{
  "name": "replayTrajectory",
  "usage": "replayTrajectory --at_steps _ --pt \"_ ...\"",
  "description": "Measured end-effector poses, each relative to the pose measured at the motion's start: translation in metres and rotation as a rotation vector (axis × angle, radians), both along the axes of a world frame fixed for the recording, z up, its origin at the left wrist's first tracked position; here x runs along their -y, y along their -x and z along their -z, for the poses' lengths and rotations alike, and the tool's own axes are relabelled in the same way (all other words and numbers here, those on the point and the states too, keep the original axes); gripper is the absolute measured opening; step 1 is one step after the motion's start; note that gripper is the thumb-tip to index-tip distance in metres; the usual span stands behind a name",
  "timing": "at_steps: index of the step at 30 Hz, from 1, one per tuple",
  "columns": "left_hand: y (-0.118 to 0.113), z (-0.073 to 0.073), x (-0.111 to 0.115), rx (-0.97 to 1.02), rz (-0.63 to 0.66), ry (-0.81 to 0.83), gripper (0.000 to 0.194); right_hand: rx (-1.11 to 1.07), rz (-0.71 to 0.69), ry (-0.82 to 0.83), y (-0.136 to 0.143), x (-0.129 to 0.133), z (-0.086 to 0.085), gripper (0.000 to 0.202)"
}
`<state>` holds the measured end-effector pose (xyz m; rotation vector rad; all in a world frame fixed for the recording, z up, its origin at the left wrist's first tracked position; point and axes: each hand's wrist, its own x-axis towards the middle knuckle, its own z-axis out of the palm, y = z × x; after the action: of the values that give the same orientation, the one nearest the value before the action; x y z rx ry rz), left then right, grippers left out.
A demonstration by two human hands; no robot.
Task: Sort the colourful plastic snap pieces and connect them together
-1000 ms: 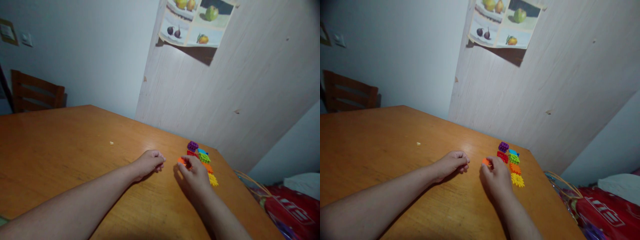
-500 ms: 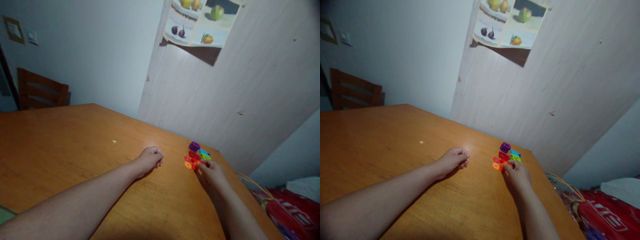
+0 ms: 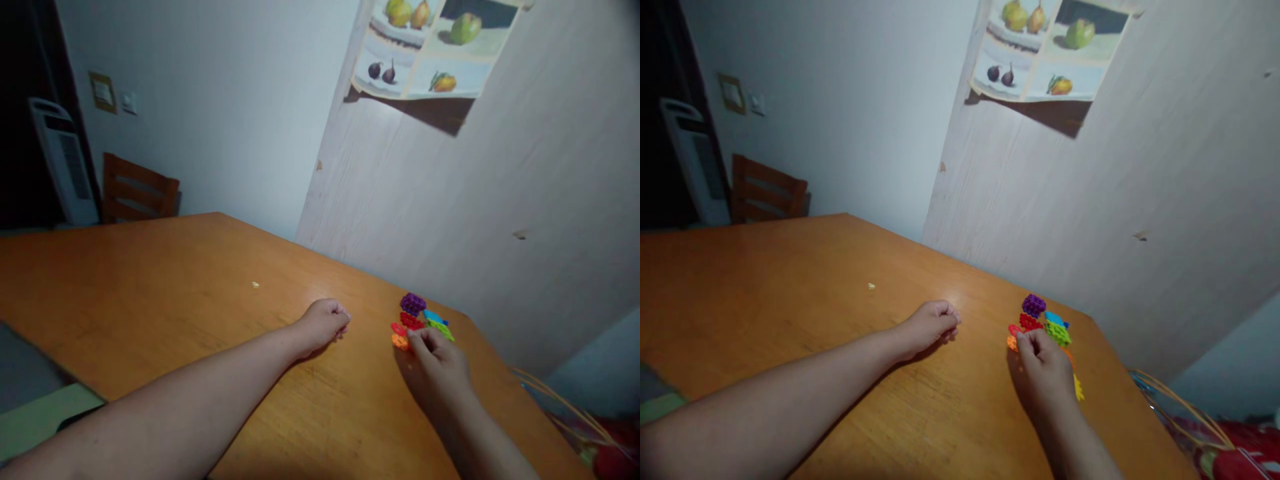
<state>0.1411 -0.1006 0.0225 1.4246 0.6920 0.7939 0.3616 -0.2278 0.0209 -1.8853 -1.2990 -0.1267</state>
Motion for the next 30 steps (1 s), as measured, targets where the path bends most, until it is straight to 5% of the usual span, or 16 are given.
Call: replayTrajectory --at_steps 6,15,19,24,30 --pt "-0.003 0.013 -0.014 -0.194 -0.100 -0.228 0.015 0.078 -0.279 0.276 0.032 -0.002 0.010 0.043" --pt "0.028 -0.005 -0.040 -0.607 -0.477 -0.606 0.024 0.231 -0.252 0.426 0.027 -0.007 0.024 0.043" --pt "0.049 -0.010 -0.048 -0.748 -0.594 -0.608 0.036 0.243 -0.223 0.446 0.026 -0.010 0.027 0.044" --pt "0.073 -0.009 -0.056 -0.980 -0.694 -0.383 0.044 0.309 -0.164 0.403 0.035 -0.011 0.022 0.043" --pt "0.084 -0.005 -0.065 -1.056 -0.618 -0.387 0.040 0.389 -0.086 0.395 0.049 -0.012 0.013 0.037"
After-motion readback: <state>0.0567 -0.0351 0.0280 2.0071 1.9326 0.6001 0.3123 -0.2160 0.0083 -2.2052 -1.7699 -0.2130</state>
